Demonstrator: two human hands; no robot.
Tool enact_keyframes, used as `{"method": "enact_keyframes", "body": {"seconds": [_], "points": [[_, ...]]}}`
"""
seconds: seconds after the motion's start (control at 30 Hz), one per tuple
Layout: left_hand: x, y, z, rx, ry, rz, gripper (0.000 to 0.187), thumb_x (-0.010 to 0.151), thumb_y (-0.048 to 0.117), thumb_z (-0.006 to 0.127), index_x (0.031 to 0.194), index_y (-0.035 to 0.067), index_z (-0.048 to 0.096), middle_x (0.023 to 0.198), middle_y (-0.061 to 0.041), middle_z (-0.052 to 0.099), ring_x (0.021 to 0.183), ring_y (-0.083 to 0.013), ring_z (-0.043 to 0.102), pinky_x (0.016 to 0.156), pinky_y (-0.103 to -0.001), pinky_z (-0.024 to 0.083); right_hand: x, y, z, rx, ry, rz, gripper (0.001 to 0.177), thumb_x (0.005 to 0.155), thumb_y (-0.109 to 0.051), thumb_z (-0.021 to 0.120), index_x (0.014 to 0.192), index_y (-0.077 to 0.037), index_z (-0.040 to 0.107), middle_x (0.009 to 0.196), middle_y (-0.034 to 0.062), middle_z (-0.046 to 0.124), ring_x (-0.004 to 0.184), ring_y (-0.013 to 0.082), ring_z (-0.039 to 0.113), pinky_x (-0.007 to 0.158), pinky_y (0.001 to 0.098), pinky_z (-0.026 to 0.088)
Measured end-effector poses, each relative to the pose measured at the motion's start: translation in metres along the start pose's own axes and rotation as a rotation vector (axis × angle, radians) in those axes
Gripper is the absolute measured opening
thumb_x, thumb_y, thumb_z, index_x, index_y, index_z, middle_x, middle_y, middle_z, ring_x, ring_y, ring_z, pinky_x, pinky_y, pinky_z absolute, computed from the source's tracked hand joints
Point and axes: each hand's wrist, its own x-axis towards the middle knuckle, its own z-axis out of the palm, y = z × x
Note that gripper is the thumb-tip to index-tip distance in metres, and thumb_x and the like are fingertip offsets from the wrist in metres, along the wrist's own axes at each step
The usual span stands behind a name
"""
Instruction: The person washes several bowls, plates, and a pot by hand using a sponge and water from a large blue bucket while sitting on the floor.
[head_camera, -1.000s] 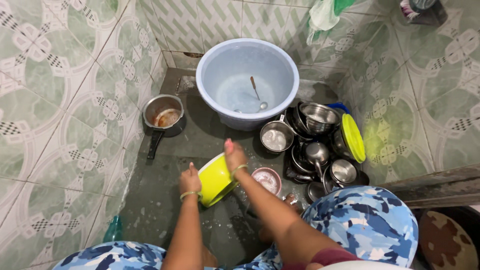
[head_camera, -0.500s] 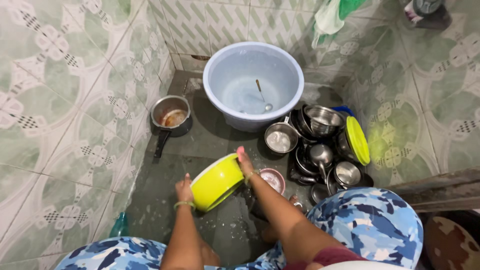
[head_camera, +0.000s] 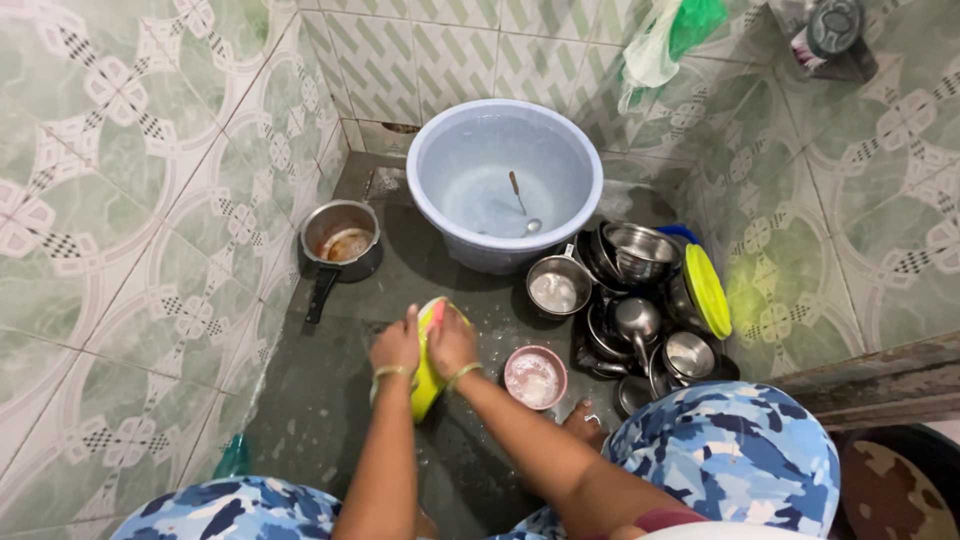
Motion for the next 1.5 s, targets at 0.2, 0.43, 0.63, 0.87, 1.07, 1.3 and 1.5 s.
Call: {"method": "enact_keyframes", "body": {"seconds": [0.2,0.43,0.63,0.87,1.07,1.3,1.5], "points": [[-0.028,0.045,-0.023,0.155,-0.055,-0.126,0.071,0.091,0.072,0.049,0.098,0.008,0.079,0.099,-0.025,0.074,0.098,-0.0451,0.07,0.088,-0.053,0.056,0.02,0.03,0.001,0.161,-0.067,-0.101,0.047,0.103,-0.032,0.045,0.14,-0.005,0.056,0.131,0.0268,0.063,0.119,0.0448,0.059,0.103,0.052,0.044],[-0.02,0.02,-0.009,-0.048,-0.055,-0.001,0.069,0.088,0.07,0.05,0.092,0.007,0.078,0.094,-0.026,0.071,0.094,-0.0492,0.066,0.082,-0.057,0.053,0.028,0.028,-0.032,0.301,-0.004,0.094,0.047,0.093,-0.026,0.058,0.132,0.0,0.058,0.128,0.0279,0.065,0.118,0.0437,0.062,0.102,0.0493,0.048],[0.012,-0.009,0.003,-0.097,0.034,-0.092,0.076,0.097,0.07,0.045,0.087,0.002,0.077,0.094,-0.029,0.07,0.094,-0.0499,0.067,0.084,-0.056,0.052,-0.01,-0.054,-0.041,-0.015,0.227,-0.411,0.056,0.091,-0.023,0.058,0.137,0.007,0.052,0.135,0.0304,0.059,0.122,0.0459,0.059,0.107,0.0522,0.043],[0.012,-0.037,0.02,-0.145,0.014,0.022,0.072,0.096,0.066,0.055,0.086,-0.003,0.074,0.086,-0.03,0.069,0.082,-0.0483,0.064,0.072,-0.053,0.05,0.056,0.04,-0.037,0.534,0.036,0.204,0.041,0.09,-0.021,0.052,0.123,0.004,0.056,0.114,0.0215,0.064,0.104,0.0371,0.064,0.094,0.0474,0.05],[0.019,-0.094,0.033,-0.876,-0.043,-0.053,0.057,0.095,0.052,0.071,0.091,-0.006,0.076,0.081,-0.006,0.07,0.073,-0.0124,0.059,0.066,-0.032,0.05,0.044,0.079,-0.013,1.664,0.198,0.745,0.028,0.093,-0.018,0.044,0.109,0.001,0.057,0.093,0.0124,0.068,0.085,0.0259,0.069,0.081,0.039,0.058],[0.037,-0.066,-0.008,-0.526,-0.014,0.22,0.053,0.089,0.047,0.071,0.124,0.007,0.072,0.113,-0.013,0.076,0.101,-0.0258,0.074,0.087,-0.036,0.053,-0.004,0.057,0.019,0.75,0.186,0.391,0.047,0.105,-0.031,0.047,0.139,0.001,0.05,0.126,0.0224,0.064,0.116,0.0357,0.063,0.108,0.0418,0.048],[0.028,-0.057,-0.011,-0.249,0.179,-0.259,0.045,0.095,0.05,0.063,0.125,0.016,0.07,0.12,-0.021,0.07,0.111,-0.0456,0.064,0.092,-0.052,0.052,-0.09,0.006,0.028,0.472,0.047,0.004,0.059,0.105,-0.031,0.033,0.159,-0.007,0.033,0.167,0.0161,0.034,0.156,0.0324,0.028,0.128,0.0404,0.018]]}}
